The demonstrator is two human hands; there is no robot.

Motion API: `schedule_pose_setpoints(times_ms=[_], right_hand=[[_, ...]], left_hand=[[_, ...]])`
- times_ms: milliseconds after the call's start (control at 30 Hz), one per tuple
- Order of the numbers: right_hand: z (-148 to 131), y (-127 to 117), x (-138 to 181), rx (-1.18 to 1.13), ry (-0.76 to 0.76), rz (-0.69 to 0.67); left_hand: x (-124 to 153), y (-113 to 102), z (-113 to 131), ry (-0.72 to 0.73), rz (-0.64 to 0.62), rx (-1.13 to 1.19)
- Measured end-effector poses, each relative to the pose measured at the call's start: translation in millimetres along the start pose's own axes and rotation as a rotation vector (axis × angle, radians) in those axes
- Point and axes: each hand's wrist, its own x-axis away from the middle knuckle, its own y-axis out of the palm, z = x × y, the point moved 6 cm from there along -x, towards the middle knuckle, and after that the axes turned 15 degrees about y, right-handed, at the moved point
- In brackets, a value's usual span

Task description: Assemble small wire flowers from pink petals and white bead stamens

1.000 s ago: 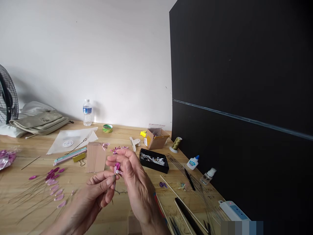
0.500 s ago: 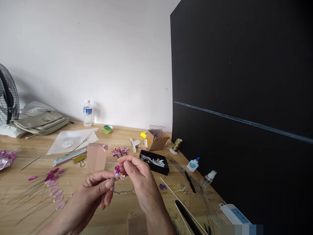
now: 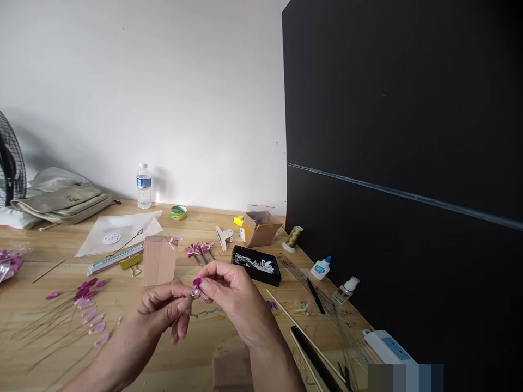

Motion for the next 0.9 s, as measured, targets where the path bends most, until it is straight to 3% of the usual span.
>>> schedule_pose_setpoints(times_ms=[400,900], right_hand=[[-8,-3,11,0.319,-0.036,0.211],[-12,2,19,0.529,-0.129,0.326]], left_hand=[[-3,2,4,0.014,-0.071,-0.121],[-1,1,1,-0.018,-0.048,-0.064]])
